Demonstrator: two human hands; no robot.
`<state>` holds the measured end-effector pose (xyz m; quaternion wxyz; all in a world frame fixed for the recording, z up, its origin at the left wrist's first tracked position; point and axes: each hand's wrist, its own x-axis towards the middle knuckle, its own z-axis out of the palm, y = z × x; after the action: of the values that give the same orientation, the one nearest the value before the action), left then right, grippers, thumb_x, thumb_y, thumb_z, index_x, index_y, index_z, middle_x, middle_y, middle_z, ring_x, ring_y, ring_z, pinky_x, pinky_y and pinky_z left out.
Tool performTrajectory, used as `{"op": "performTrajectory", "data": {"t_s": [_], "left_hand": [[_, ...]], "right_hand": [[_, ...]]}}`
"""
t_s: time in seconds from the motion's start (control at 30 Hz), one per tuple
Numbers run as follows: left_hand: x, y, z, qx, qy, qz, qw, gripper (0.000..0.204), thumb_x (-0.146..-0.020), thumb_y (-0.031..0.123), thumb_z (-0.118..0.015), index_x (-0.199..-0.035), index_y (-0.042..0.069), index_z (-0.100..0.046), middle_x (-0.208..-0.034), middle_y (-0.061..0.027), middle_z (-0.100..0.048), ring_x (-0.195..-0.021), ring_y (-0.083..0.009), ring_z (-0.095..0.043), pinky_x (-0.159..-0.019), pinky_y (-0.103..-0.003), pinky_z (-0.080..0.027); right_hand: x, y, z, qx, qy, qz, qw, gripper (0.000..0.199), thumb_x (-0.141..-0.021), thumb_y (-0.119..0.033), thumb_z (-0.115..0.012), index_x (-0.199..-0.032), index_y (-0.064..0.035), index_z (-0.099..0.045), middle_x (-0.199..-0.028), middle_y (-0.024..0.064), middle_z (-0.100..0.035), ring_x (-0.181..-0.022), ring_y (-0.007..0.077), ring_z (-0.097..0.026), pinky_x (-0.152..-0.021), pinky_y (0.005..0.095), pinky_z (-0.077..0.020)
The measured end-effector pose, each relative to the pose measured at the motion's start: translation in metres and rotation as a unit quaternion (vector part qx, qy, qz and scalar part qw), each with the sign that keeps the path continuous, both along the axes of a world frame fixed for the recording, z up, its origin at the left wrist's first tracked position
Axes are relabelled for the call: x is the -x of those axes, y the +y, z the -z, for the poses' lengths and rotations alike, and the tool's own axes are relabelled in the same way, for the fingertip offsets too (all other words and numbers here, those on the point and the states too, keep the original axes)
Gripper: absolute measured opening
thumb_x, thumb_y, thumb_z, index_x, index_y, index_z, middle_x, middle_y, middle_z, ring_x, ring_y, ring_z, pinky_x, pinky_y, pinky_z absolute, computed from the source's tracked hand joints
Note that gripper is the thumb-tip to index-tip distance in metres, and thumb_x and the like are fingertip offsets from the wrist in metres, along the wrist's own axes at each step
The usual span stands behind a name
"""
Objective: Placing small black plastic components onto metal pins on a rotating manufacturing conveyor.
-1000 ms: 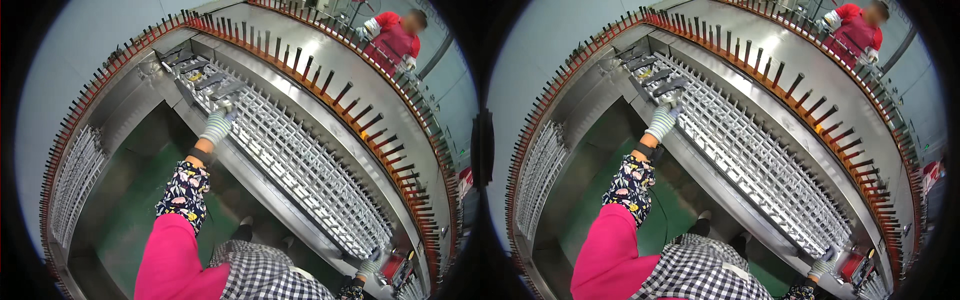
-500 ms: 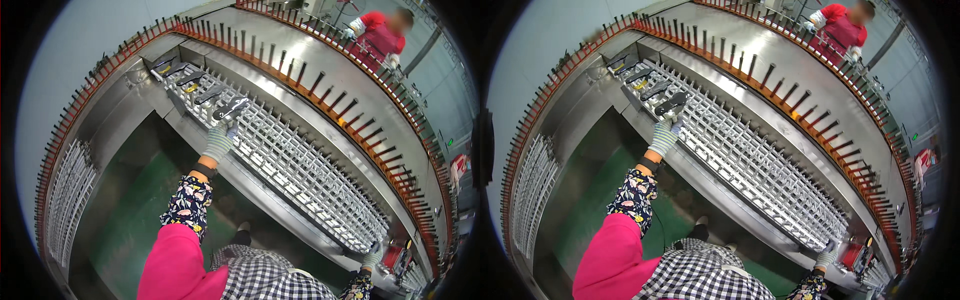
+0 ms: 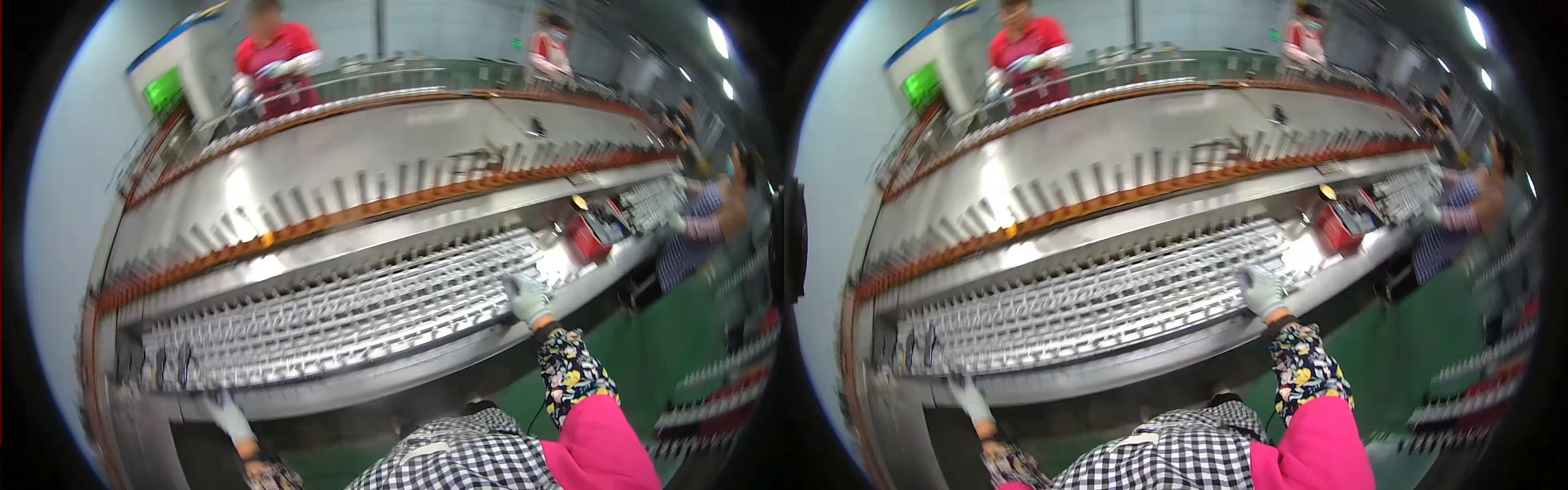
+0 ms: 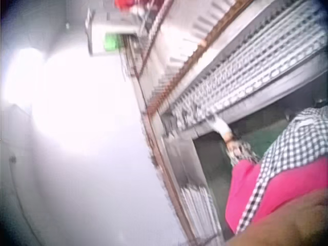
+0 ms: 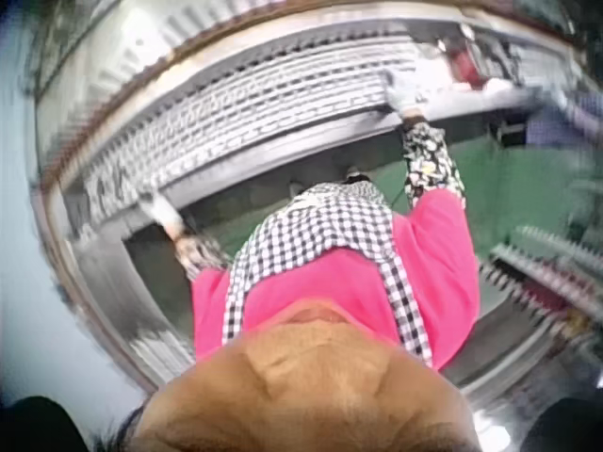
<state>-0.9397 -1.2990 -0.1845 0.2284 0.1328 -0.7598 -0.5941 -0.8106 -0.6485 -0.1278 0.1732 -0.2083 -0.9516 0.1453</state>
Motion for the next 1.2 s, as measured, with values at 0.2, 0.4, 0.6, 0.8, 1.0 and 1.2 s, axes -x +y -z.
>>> {"op": "performTrajectory", "data": {"t_s": [0.2, 0.4, 0.6, 0.8, 1.0, 1.2], "left_hand": [[-0.052, 0.195, -0.072, -0.070, -0.052, 0.186, 0.979, 0.041, -0.086, 0.008, -0.052, -0.126, 0.009, -0.042, -0.103, -0.0101, -0.056, -0.068, -0.0082, -0.052, -0.051, -0.017, -0.039], [-0.080, 0.340, -0.160, -0.054, -0.088, 0.337, 0.936, 0.035, -0.086, 0.009, -0.054, -0.121, 0.006, -0.047, -0.097, -0.0058, -0.059, -0.074, -0.0068, -0.054, -0.053, -0.016, -0.040], [-0.085, 0.423, -0.175, -0.050, -0.101, 0.379, 0.918, 0.039, -0.086, 0.008, -0.053, -0.123, 0.001, -0.043, -0.098, -0.0093, -0.059, -0.083, -0.0096, -0.054, -0.066, -0.022, -0.046], [-0.125, 0.452, -0.146, -0.021, -0.129, 0.342, 0.930, 0.038, -0.086, 0.016, -0.055, -0.120, 0.002, -0.046, -0.097, -0.0101, -0.062, -0.075, -0.0109, -0.059, -0.056, -0.018, -0.043], [-0.165, 0.436, -0.130, -0.030, -0.173, 0.228, 0.958, 0.033, -0.086, 0.013, -0.055, -0.115, -0.002, -0.050, -0.093, -0.0133, -0.063, -0.072, -0.0112, -0.060, -0.052, -0.018, -0.044], [-0.140, 0.408, -0.133, 0.049, -0.124, 0.248, 0.959, 0.030, -0.084, 0.011, -0.057, -0.111, -0.003, -0.054, -0.088, -0.0088, -0.064, -0.066, -0.0060, -0.056, -0.052, -0.017, -0.041]], "right_hand": [[0.002, 0.035, 0.002, 0.181, -0.096, -0.085, 0.975, 0.030, -0.081, -0.032, -0.056, -0.095, -0.0075, -0.063, -0.088, 0.0159, -0.064, -0.083, 0.0288, -0.062, -0.074, 0.0369, -0.0475], [0.060, 0.130, -0.096, 0.298, 0.059, -0.067, 0.951, 0.038, -0.082, -0.029, -0.056, -0.104, 0.0013, -0.059, -0.093, 0.0176, -0.064, -0.076, 0.0235, -0.061, -0.072, 0.0321, -0.0486], [0.117, 0.162, -0.089, 0.502, 0.091, -0.073, 0.857, 0.063, -0.080, -0.024, -0.061, -0.131, -0.0003, -0.032, -0.109, 0.0157, -0.057, -0.079, 0.0232, -0.060, -0.066, 0.0317, -0.0503], [0.244, 0.219, -0.033, 0.494, 0.124, 0.015, 0.861, 0.057, -0.079, -0.013, -0.057, -0.131, -0.0052, -0.033, -0.104, 0.0163, -0.057, -0.082, 0.0242, -0.062, -0.058, 0.0356, -0.0513], [0.285, 0.237, -0.039, 0.494, 0.083, -0.095, 0.860, 0.026, -0.085, -0.015, -0.055, -0.108, -0.0055, -0.048, -0.083, 0.0073, -0.057, -0.053, 0.0165, -0.052, -0.045, 0.0300, -0.0468], [0.218, 0.120, -0.136, 0.458, 0.151, -0.312, 0.818, 0.021, -0.089, -0.019, -0.052, -0.104, -0.0029, -0.053, -0.077, 0.0046, -0.061, -0.049, 0.0090, -0.052, -0.040, 0.0238, -0.0414]]}}
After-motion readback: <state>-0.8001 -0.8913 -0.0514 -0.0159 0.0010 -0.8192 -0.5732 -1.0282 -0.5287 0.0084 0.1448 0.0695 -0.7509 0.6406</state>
